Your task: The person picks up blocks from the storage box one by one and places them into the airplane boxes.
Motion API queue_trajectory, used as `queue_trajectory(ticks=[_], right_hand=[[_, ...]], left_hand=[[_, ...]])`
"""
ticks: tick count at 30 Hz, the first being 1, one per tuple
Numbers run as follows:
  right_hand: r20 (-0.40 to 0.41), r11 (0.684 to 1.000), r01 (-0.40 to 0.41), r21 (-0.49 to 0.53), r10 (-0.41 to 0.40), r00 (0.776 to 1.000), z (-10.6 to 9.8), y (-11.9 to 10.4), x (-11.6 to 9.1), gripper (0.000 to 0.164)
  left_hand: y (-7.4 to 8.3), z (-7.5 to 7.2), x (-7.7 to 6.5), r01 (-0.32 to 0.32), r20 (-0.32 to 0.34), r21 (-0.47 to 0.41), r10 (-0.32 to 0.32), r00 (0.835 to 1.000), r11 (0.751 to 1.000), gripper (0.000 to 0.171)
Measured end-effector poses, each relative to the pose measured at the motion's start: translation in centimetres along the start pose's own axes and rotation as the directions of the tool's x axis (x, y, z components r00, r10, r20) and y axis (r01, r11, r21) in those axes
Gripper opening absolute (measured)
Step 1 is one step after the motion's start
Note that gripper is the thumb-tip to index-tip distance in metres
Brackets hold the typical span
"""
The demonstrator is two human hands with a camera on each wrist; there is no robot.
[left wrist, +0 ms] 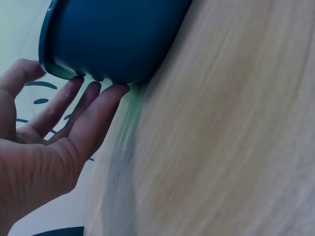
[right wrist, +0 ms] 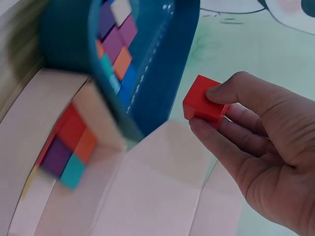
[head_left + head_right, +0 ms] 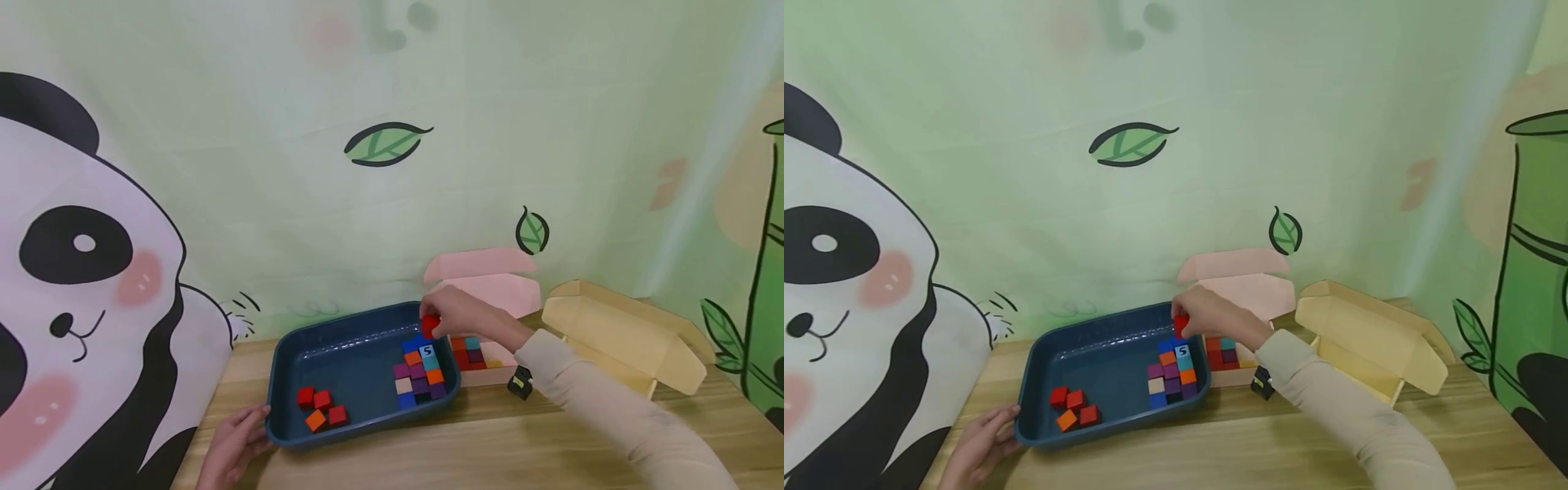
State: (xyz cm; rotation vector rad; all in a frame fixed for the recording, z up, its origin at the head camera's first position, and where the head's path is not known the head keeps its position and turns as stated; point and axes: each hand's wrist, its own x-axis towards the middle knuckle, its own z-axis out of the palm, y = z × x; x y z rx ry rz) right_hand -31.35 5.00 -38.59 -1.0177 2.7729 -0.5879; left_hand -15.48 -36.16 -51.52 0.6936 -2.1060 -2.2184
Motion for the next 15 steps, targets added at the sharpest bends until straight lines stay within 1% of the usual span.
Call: queue_trajectory(ticks=[4, 9, 12, 15], right_hand=[[-0.002, 1.000, -0.015, 0.011, 0.015, 1.000, -0.2, 1.4, -0.8, 0.026], [0.034, 0.998, -0.045, 0.053, 0.043, 0.998, -0.2, 2.9, -1.5, 0.027], [0.049, 0.997, -0.069, 0.045, 0.067, 0.997, -0.2, 3.7, -1.9, 0.026], [0.071, 0.993, -0.113, 0.020, 0.112, 0.991, -0.1, 4.3, -2.2, 0.024]], left_hand=[[0.0, -0.2, 0.1, -0.003, 0.002, 0.006, 0.003, 1.000, 1.000, 0.053], [-0.2, -0.4, 0.2, -0.005, -0.010, -0.013, 0.005, 1.000, 1.000, 0.048], [-0.3, -0.3, 0.2, -0.018, -0.018, -0.024, 0.017, 1.000, 1.000, 0.042], [-0.4, -0.3, 0.1, -0.030, -0.028, -0.038, 0.029, 0.999, 0.999, 0.035]])
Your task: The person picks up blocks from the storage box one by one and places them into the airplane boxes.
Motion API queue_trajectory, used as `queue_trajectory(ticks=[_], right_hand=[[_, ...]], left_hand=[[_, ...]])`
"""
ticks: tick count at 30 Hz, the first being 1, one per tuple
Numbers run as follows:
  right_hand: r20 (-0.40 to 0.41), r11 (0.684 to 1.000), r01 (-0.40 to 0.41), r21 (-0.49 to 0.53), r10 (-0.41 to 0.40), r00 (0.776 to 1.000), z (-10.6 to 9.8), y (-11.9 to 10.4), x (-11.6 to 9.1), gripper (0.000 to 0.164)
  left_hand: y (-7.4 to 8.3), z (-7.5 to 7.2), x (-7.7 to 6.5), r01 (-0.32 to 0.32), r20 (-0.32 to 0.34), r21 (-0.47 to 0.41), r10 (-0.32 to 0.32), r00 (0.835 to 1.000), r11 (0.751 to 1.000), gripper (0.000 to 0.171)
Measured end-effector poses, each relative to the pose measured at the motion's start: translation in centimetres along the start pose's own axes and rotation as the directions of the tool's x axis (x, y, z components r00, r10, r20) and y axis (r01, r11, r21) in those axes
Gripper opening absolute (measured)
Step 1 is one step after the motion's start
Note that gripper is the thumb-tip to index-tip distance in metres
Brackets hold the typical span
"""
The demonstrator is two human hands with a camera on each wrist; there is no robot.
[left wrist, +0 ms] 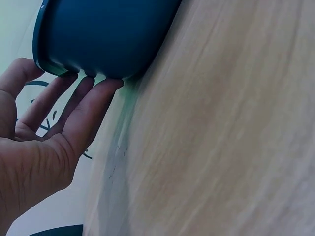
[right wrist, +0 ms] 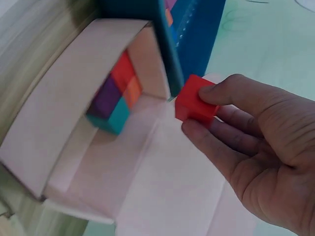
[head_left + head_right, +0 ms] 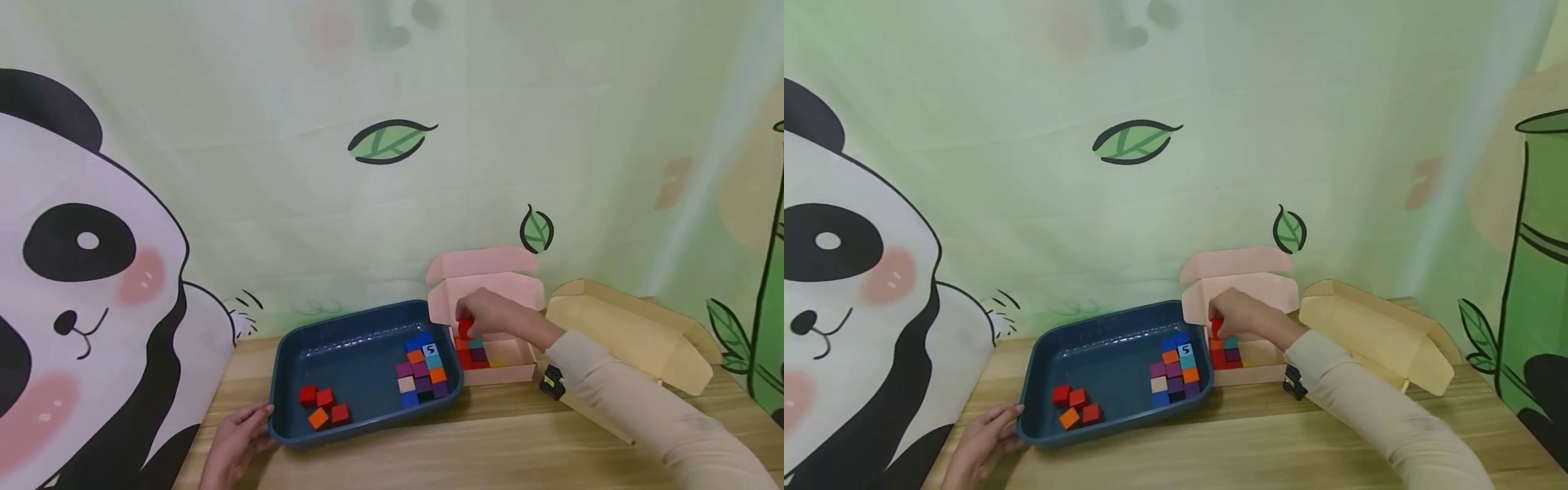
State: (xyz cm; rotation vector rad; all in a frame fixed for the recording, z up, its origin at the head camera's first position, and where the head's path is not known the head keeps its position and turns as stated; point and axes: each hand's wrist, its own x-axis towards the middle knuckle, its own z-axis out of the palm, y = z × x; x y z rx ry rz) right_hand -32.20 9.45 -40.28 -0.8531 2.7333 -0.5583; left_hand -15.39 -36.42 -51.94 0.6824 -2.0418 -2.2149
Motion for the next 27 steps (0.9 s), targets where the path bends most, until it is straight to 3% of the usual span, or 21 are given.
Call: queue_trajectory(ticks=[7, 14, 21, 27], right_hand=[[0.067, 0.994, -0.030, -0.109, 0.037, 0.997, 0.6, 2.1, -0.4, 0.022], [0.110, 0.968, -0.048, -0.244, 0.077, 0.991, 0.0, 3.3, -0.1, 0.023], [0.219, 0.957, -0.127, -0.261, 0.187, 0.958, 0.4, 3.3, 0.3, 0.023], [0.290, 0.954, -0.101, -0.283, 0.186, 0.939, 0.2, 3.0, 0.4, 0.024]], left_hand=[[-0.4, 0.0, -0.3, -0.014, 0.006, -0.042, 0.015, 1.000, 0.999, 0.013], [-0.2, 0.1, 0.0, -0.022, -0.007, 0.000, 0.022, 1.000, 1.000, 0.028], [-0.2, -0.1, 0.2, 0.001, -0.021, 0.003, -0.001, 1.000, 1.000, 0.010], [-0.3, 0.0, 0.1, 0.004, -0.021, 0.001, -0.004, 1.000, 1.000, 0.008]])
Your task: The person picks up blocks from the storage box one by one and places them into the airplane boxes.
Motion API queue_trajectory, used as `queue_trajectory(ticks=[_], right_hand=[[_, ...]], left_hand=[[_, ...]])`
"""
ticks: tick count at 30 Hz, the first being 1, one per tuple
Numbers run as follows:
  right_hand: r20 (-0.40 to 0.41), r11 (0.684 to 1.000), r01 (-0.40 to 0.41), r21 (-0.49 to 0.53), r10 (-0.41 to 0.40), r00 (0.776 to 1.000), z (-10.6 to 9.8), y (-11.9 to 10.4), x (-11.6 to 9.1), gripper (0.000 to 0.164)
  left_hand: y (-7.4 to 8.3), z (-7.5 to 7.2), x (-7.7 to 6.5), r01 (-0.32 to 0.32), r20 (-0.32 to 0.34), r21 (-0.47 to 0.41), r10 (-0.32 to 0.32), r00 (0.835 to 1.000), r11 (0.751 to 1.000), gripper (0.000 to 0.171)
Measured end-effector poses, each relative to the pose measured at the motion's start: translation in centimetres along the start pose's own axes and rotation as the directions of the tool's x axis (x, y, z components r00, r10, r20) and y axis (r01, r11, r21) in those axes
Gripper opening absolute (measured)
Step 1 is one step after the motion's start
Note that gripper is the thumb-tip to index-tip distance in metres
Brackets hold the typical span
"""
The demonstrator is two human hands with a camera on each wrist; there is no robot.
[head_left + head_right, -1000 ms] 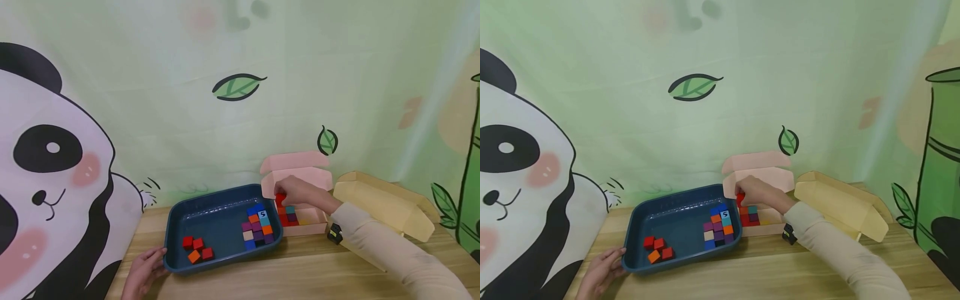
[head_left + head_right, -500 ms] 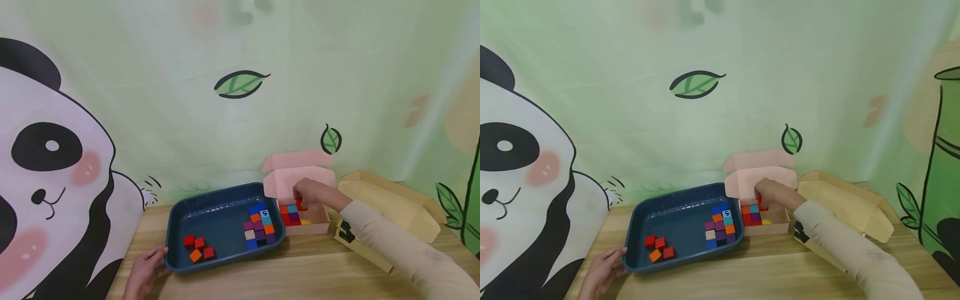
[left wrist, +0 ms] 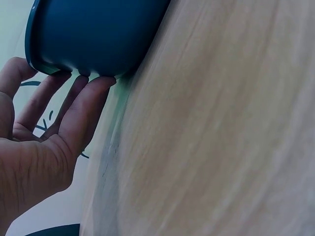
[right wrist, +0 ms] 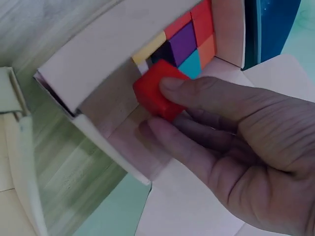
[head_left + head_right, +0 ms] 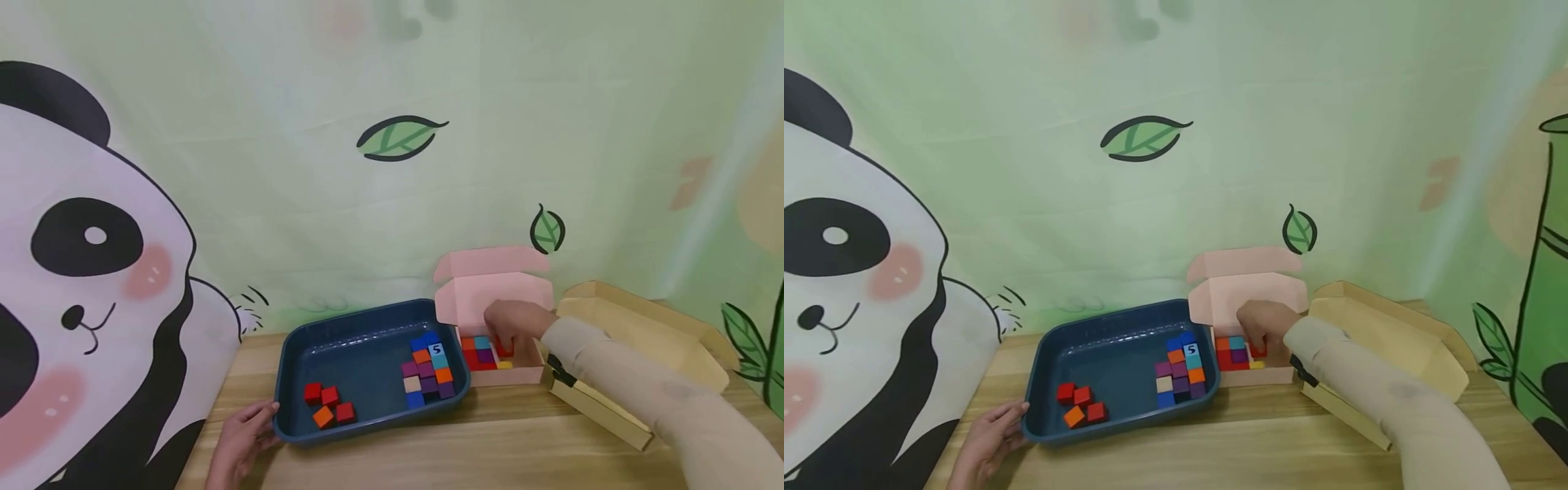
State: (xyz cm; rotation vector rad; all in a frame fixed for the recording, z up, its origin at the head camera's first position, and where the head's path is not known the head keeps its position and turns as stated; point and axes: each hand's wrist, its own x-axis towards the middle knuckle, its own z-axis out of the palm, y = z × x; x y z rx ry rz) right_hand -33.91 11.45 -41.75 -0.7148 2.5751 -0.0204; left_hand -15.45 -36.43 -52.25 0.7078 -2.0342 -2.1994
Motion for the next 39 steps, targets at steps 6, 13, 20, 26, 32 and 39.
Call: queue_trajectory(ticks=[6, 13, 20, 26, 32, 39], right_hand=[[0.006, 0.960, -0.025, 0.279, 0.024, 1.000, 0.6, -0.1, -0.9, 0.032], [0.121, 0.995, -0.100, 0.027, 0.096, 0.988, 0.6, -0.8, 0.3, 0.033], [0.142, 0.986, -0.145, 0.082, 0.132, 0.981, 0.6, -1.1, 0.4, 0.033], [0.081, 0.986, -0.074, 0.150, 0.062, 0.995, -0.8, -4.0, -0.4, 0.025], [-0.003, 0.981, 0.124, 0.150, -0.125, 0.992, -1.6, -8.7, -0.2, 0.022], [-0.011, 0.937, 0.343, 0.066, -0.343, 0.939, -2.5, -15.2, 3.1, 0.016]], left_hand=[[-0.1, 0.4, -0.2, 0.004, 0.005, -0.006, -0.004, 1.000, 1.000, 0.016], [-0.1, 0.4, 0.1, 0.006, -0.003, 0.010, -0.006, 1.000, 1.000, 0.032], [-0.5, 0.2, -0.1, 0.011, -0.001, 0.003, -0.011, 1.000, 1.000, 0.028], [-0.5, 0.0, 0.0, 0.009, 0.009, -0.005, -0.009, 1.000, 1.000, 0.032], [-0.4, -0.3, 0.0, -0.017, 0.016, -0.006, 0.017, 1.000, 1.000, 0.028], [-0.2, -0.2, -0.3, -0.026, 0.010, -0.005, 0.026, 1.000, 1.000, 0.023]])
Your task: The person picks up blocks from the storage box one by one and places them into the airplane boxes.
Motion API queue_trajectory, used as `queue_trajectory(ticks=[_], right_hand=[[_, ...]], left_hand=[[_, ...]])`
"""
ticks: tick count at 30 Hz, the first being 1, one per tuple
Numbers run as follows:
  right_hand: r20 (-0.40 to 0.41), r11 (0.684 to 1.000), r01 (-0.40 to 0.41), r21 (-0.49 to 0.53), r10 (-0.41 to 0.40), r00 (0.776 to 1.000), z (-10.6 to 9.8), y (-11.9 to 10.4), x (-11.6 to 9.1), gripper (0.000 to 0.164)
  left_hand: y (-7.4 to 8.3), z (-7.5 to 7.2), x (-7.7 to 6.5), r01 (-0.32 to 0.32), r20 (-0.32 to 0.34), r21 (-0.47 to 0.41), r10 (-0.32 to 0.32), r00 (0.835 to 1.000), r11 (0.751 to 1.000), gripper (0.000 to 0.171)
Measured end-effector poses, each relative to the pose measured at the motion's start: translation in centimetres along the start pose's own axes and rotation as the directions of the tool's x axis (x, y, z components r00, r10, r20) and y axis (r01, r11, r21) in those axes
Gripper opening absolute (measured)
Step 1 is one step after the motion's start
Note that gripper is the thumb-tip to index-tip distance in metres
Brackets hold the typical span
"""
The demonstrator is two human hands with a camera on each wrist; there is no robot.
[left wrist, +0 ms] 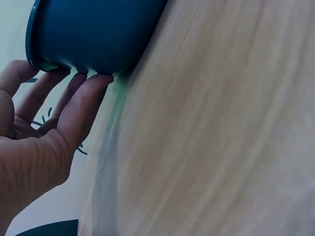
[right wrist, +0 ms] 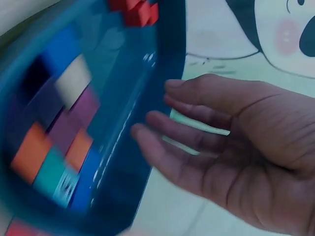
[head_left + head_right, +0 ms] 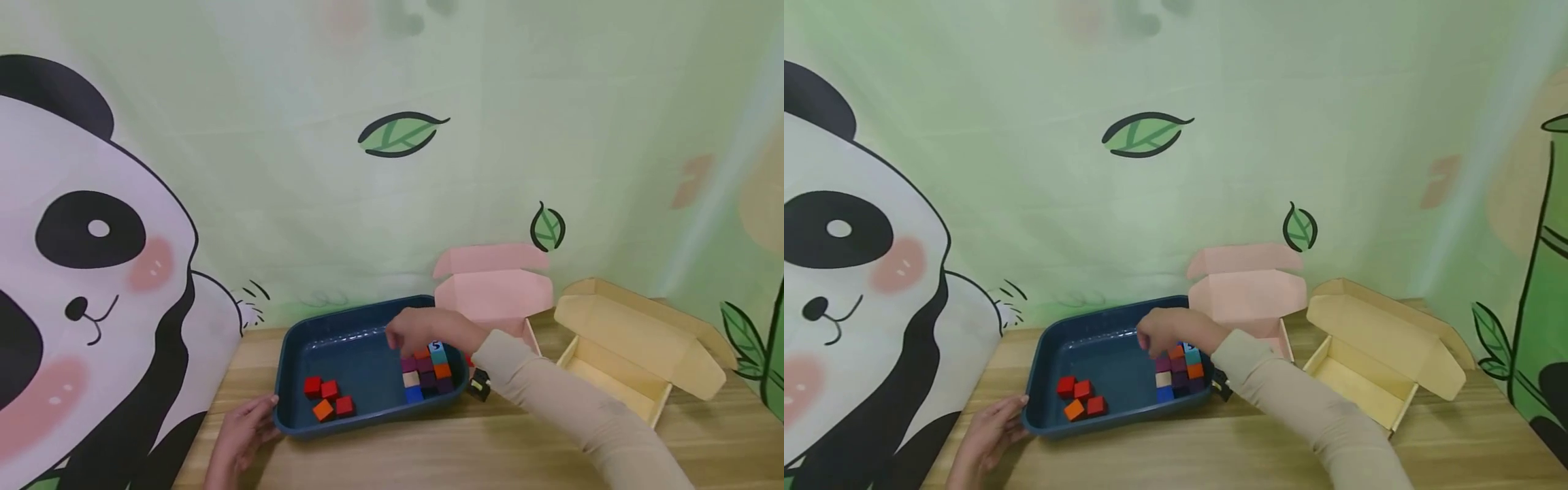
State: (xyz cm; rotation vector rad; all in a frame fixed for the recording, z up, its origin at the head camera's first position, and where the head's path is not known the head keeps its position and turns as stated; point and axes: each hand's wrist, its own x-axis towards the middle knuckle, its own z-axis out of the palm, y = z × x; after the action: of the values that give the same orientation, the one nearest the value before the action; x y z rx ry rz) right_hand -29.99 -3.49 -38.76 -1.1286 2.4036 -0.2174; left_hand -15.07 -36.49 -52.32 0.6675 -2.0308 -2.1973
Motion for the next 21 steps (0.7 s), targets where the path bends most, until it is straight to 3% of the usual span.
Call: queue_trajectory(ticks=[5, 9, 12, 17, 21], right_hand=[[0.009, 0.988, 0.140, -0.069, -0.140, 0.990, 0.8, -3.4, 4.8, 0.023], [0.049, 0.974, 0.151, -0.167, -0.145, 0.988, 2.7, -6.2, 8.7, 0.036], [0.053, 0.982, 0.133, -0.132, -0.127, 0.990, 4.1, -7.7, 11.0, 0.045], [0.042, 0.991, 0.117, -0.057, -0.115, 0.992, 5.4, -9.1, 12.9, 0.053], [0.076, 0.984, 0.155, -0.083, -0.148, 0.986, 6.1, -9.5, 13.5, 0.040]], left_hand=[[0.0, 0.2, 0.0, -0.004, 0.004, -0.005, 0.004, 1.000, 1.000, 0.017], [-0.1, 0.2, 0.0, -0.025, 0.017, -0.001, 0.026, 1.000, 1.000, 0.017], [-0.2, 0.2, -0.1, -0.033, 0.024, -0.012, 0.033, 0.999, 0.999, 0.019], [-0.3, 0.2, -0.2, -0.034, 0.035, -0.021, 0.035, 0.999, 0.999, 0.019], [-0.1, 0.1, -0.1, -0.031, 0.032, -0.006, 0.032, 0.999, 0.999, 0.021]])
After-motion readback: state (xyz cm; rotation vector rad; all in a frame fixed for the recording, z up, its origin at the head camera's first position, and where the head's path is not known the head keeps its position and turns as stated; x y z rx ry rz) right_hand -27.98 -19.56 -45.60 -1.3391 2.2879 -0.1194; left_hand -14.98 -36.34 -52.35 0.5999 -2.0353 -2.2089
